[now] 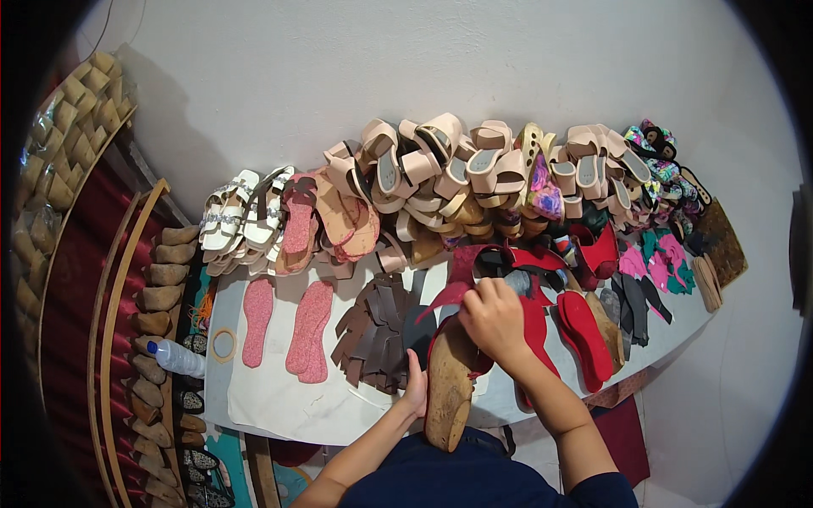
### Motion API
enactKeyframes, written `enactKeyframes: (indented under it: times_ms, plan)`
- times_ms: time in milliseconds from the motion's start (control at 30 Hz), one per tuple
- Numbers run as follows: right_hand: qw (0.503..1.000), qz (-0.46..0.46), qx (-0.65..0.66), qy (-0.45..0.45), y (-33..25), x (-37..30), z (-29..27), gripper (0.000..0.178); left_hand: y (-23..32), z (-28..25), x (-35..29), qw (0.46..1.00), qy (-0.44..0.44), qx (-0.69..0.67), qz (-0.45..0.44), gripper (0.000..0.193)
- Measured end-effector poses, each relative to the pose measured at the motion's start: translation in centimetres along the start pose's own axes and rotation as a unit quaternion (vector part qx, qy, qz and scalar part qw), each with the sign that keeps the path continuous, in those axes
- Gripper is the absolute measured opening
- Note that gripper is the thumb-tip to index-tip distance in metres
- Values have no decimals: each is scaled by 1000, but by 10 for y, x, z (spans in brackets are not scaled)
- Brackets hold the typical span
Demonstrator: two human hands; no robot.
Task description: Manually assembling shoe components by fitting uppers and soles onto lasts.
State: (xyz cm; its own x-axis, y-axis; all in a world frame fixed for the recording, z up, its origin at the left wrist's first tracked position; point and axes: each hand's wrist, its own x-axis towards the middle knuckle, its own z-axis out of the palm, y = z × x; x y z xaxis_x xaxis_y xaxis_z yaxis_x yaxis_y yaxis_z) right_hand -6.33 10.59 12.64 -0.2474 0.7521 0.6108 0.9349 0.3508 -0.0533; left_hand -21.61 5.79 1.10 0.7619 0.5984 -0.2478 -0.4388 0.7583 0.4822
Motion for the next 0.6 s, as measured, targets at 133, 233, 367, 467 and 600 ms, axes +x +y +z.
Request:
enactKeyframes:
  times_ms: [133, 233, 367, 467, 600]
  plan:
    - [975, -124, 137, -124, -5, -5, 10, 31, 0, 7, 2, 999, 38, -7, 30, 99]
    - [949, -114, 197, -217, -7, -16, 8, 31, 0, 5, -1, 999, 5, -18, 36, 98]
    - [938, -122, 240, -217, 6, -18, 10, 29, 5, 13, -5, 998, 28, -15, 50, 99]
    - [951, -106, 220, -190, 5, -16, 5, 29, 3, 6, -1, 999, 0, -19, 45, 102]
    - [977, -84, 133, -145, 8, -9, -2, 28, 1, 3, 2, 999, -28, -21, 9, 112]
